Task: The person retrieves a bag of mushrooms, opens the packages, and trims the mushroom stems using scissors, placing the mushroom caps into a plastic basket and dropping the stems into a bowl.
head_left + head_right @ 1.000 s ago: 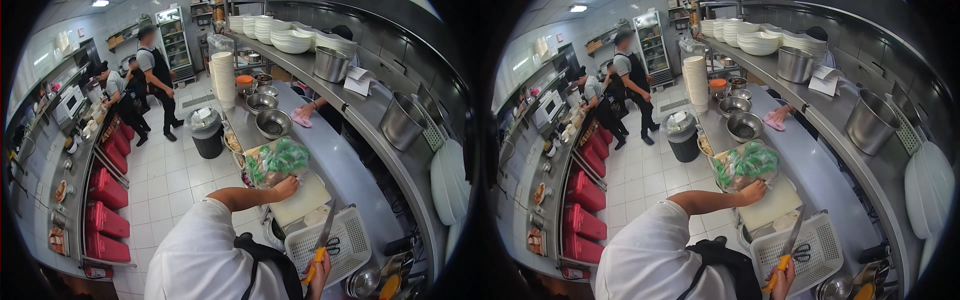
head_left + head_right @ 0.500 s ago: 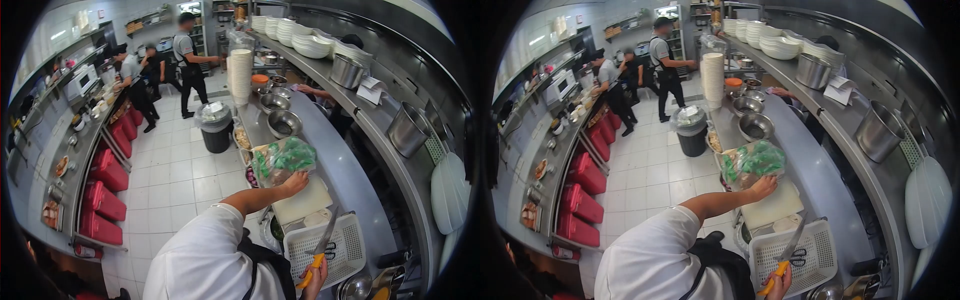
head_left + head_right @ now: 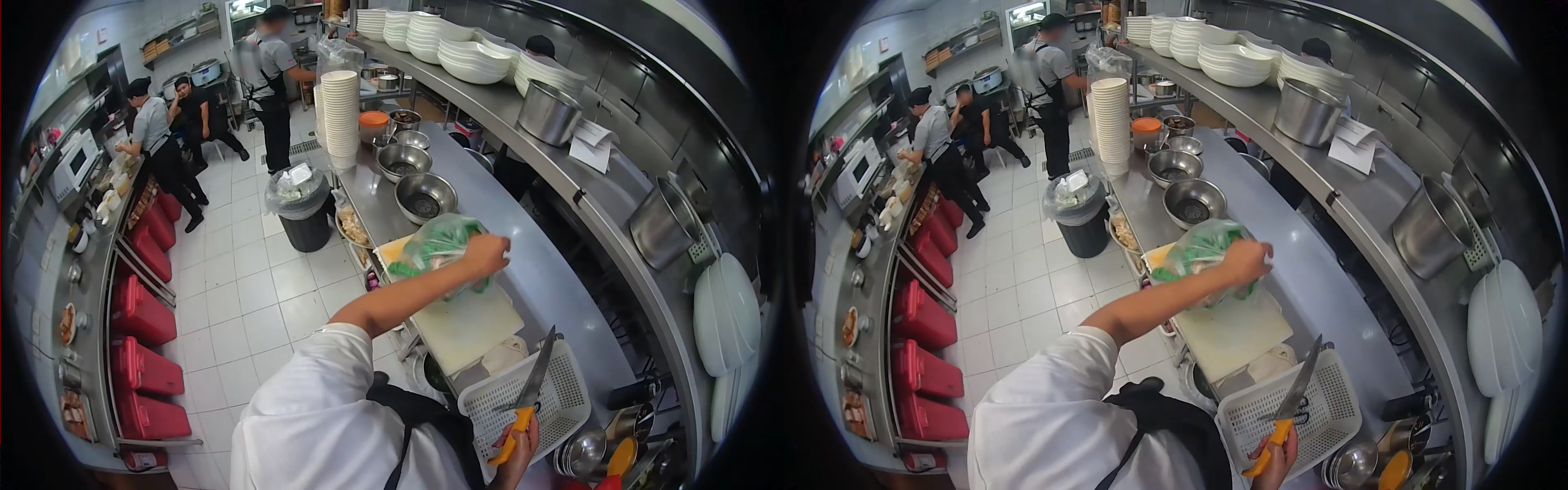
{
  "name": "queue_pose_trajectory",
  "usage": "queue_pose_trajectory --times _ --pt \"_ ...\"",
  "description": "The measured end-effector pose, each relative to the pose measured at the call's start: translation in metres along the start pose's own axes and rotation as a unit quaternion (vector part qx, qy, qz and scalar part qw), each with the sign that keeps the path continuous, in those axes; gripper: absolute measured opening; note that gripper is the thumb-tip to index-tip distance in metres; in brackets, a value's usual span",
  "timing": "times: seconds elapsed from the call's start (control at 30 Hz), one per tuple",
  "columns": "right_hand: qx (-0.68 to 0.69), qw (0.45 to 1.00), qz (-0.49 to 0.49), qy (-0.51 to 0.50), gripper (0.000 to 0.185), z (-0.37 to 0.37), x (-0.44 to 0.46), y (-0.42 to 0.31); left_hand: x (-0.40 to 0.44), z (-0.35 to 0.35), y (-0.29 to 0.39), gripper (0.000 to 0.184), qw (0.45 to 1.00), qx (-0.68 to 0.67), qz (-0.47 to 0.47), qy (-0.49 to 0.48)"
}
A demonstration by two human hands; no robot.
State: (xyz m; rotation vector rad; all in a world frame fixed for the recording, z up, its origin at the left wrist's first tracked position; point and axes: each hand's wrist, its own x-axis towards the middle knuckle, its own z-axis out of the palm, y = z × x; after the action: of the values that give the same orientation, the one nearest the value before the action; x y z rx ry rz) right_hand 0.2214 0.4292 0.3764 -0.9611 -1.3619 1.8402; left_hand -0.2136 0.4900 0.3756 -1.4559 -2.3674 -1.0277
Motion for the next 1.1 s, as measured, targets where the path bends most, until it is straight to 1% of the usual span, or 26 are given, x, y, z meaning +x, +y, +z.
queue_pose_trajectory --times 0.1,0.17,0.2,0.23,0.3,0.37,0.43,0.47,0.5,0.57,0.67,0.77,0.8,0.87,0.9,1.0,1.1 --pt "-0.001 0.999 -0.007 0.031 0.05 0.008 0.001 0.006 0.051 -0.047 -0.019 0.032 1.0 -0.023 0.019 -0.009" --pt "-0.008 1.0 -0.008 0.025 0.052 0.01 0.006 0.014 0.06 -0.061 -0.031 0.036 0.998 -0.015 0.049 -0.034" --pt "-0.014 1.0 -0.006 0.022 0.053 0.01 0.01 0.017 0.059 -0.064 -0.038 0.037 0.997 -0.012 0.062 -0.05" --pt "-0.008 1.0 -0.015 -0.006 0.054 0.01 0.018 0.02 0.055 -0.062 -0.044 0.038 0.995 -0.017 0.08 -0.05" --pt "0.01 0.999 -0.03 -0.039 0.055 0.005 0.027 0.03 0.045 -0.043 -0.047 0.04 0.989 -0.038 0.13 -0.067" --pt "0.034 0.998 -0.046 0.002 0.058 0.033 0.024 0.013 0.028 -0.031 -0.036 0.041 0.993 -0.038 0.109 -0.019" --pt "0.035 0.994 -0.097 0.023 0.049 0.051 0.032 0.014 0.018 -0.014 -0.044 0.044 0.998 -0.059 0.024 0.002" --pt "0.017 0.997 -0.065 0.025 0.04 0.051 0.04 0.016 0.007 -0.008 -0.049 0.043 0.997 -0.072 -0.003 0.023" --pt "0.0 0.999 -0.034 0.023 0.031 0.049 0.05 0.02 -0.005 -0.014 -0.045 0.039 0.993 -0.103 -0.052 0.023" --pt "-0.078 0.997 0.009 -0.015 0.021 0.035 0.071 0.04 -0.019 -0.008 -0.053 0.036 0.991 -0.104 -0.078 0.03" --pt "-0.142 0.989 0.041 -0.017 0.021 0.055 0.085 0.041 -0.029 -0.008 -0.055 0.031 0.993 -0.07 -0.097 0.008" --pt "-0.317 0.948 -0.018 0.013 0.027 0.069 0.089 0.031 -0.029 -0.011 -0.056 0.023 0.998 -0.021 -0.064 0.014" --pt "-0.364 0.926 -0.098 0.034 0.028 0.071 0.089 0.028 -0.029 -0.01 -0.056 0.02 0.997 -0.018 -0.068 0.026" --pt "-0.45 0.853 -0.255 0.072 0.032 0.075 0.088 0.015 -0.028 -0.008 -0.056 0.017 0.995 -0.009 -0.078 0.057" --pt "-0.467 0.841 -0.263 0.076 0.033 0.074 0.087 0.01 -0.027 -0.007 -0.056 0.019 0.991 -0.055 -0.108 0.062" --pt "-0.515 0.809 -0.275 0.077 0.035 0.068 0.084 -0.007 -0.007 0.001 -0.055 0.022 0.966 -0.199 -0.146 0.076" --pt "-0.559 0.781 -0.272 0.063 0.035 0.059 0.077 -0.022 0.02 -0.014 -0.027 0.023 0.967 -0.223 -0.114 0.052"
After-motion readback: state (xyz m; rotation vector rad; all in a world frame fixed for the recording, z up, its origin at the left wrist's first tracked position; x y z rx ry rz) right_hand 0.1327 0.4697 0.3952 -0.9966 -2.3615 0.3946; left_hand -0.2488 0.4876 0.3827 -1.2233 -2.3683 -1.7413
